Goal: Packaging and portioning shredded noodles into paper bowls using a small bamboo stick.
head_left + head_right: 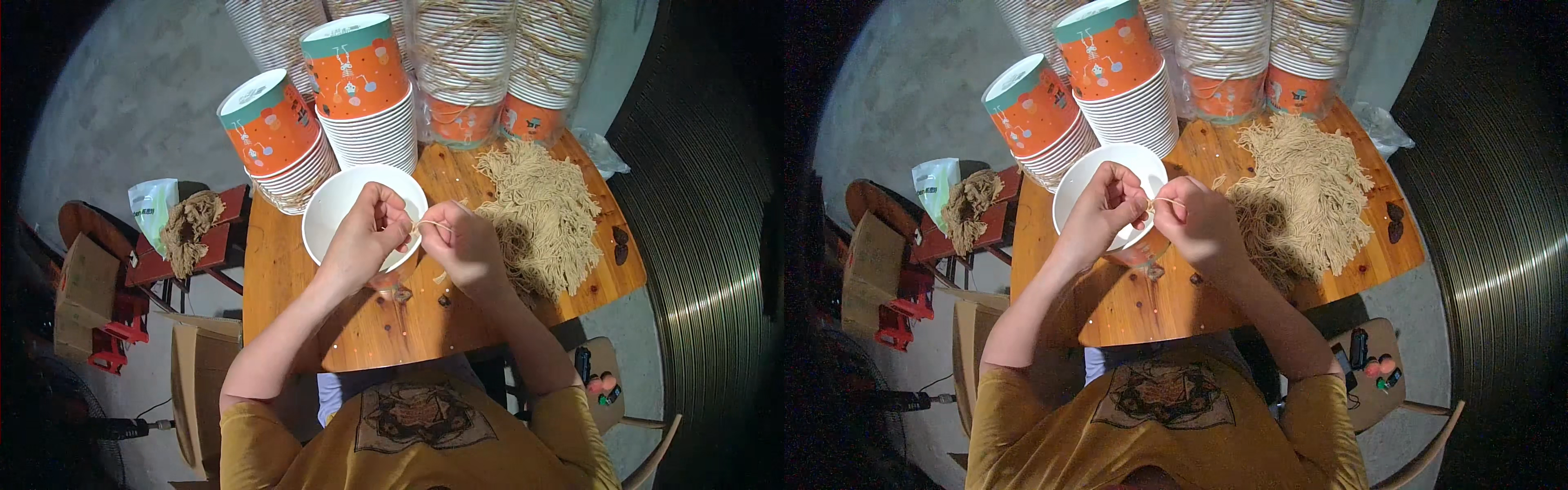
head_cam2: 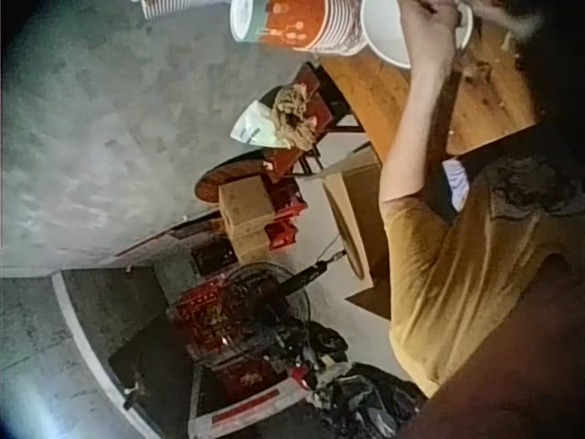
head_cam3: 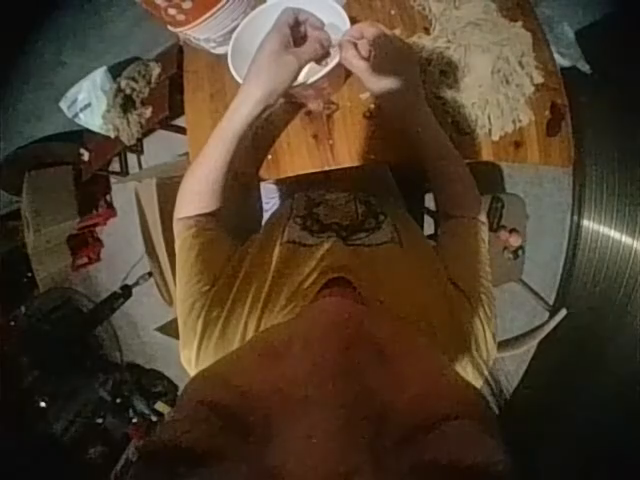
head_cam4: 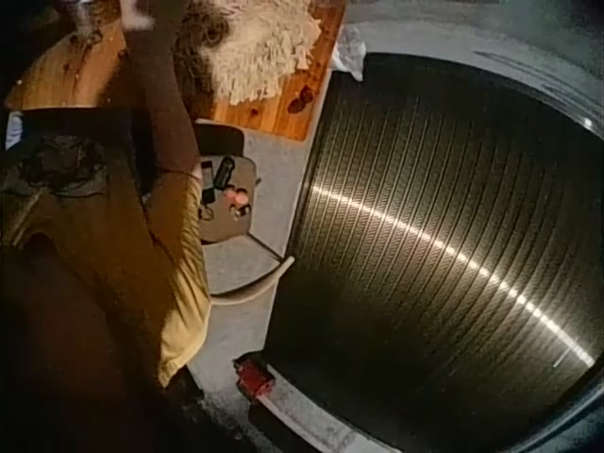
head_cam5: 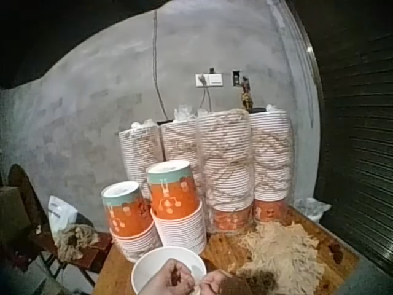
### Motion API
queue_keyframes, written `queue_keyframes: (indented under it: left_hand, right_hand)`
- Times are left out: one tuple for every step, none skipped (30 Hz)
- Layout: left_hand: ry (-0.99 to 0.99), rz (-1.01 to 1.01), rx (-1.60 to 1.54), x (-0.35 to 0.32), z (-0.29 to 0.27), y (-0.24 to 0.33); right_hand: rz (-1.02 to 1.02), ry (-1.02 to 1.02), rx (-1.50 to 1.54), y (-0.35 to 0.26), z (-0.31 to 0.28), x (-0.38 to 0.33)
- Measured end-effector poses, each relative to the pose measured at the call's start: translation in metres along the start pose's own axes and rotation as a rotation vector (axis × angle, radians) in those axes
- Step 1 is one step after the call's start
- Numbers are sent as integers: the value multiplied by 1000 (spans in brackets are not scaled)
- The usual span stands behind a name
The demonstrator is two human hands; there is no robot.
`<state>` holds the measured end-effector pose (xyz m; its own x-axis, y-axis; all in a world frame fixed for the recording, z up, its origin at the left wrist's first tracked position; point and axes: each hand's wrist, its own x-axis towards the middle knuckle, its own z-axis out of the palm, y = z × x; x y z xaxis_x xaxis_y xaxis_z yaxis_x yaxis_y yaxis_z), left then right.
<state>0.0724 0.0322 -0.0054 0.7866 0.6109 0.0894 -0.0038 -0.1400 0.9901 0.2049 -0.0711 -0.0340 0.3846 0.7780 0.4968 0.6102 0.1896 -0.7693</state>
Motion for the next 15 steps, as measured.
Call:
queue_keyframes:
  left_hand:
    - [-4,-8,0,0,0,0]
    - [-4,-8,-1,0,0,0]
    - [-4,-11,7,0,0,0]
    - [-4,-14,15,0,0,0]
    - [-3,-14,15,0,0,0]
    - [1,-19,16,0,0,0]
    - [4,-23,18,0,0,0]
    - [3,-23,18,0,0,0]
    - [-2,-15,22,0,-1,-1]
    - [-9,-8,27,0,-1,-2]
    - [-10,-8,26,1,-1,0]
    - [-25,-17,3,1,-1,3]
    - [-38,-27,-21,1,-1,4]
    - [-37,-27,-21,1,-2,4]
    - [-57,-34,-67,2,-3,3]
  right_hand:
    - [64,-11,24,-1,0,0]
    - [64,-11,24,-2,-1,-1]
    - [86,-30,55,-2,-1,-1]
    - [108,-49,87,-3,-2,-2]
    - [108,-49,87,-6,-3,-1]
    - [94,-51,32,-9,-3,-1]
    - [79,-51,-23,-10,-4,0]
    - [79,-51,-23,-10,-3,0]
    - [52,-29,-40,-9,-2,0]
    - [27,-7,-58,-6,0,0]
    - [27,-6,-58,-1,2,-1]
    - [85,-19,66,7,4,-2]
    - [141,-33,193,10,5,-3]
    - [140,-34,193,10,4,-3]
    - [162,-41,234,9,3,-3]
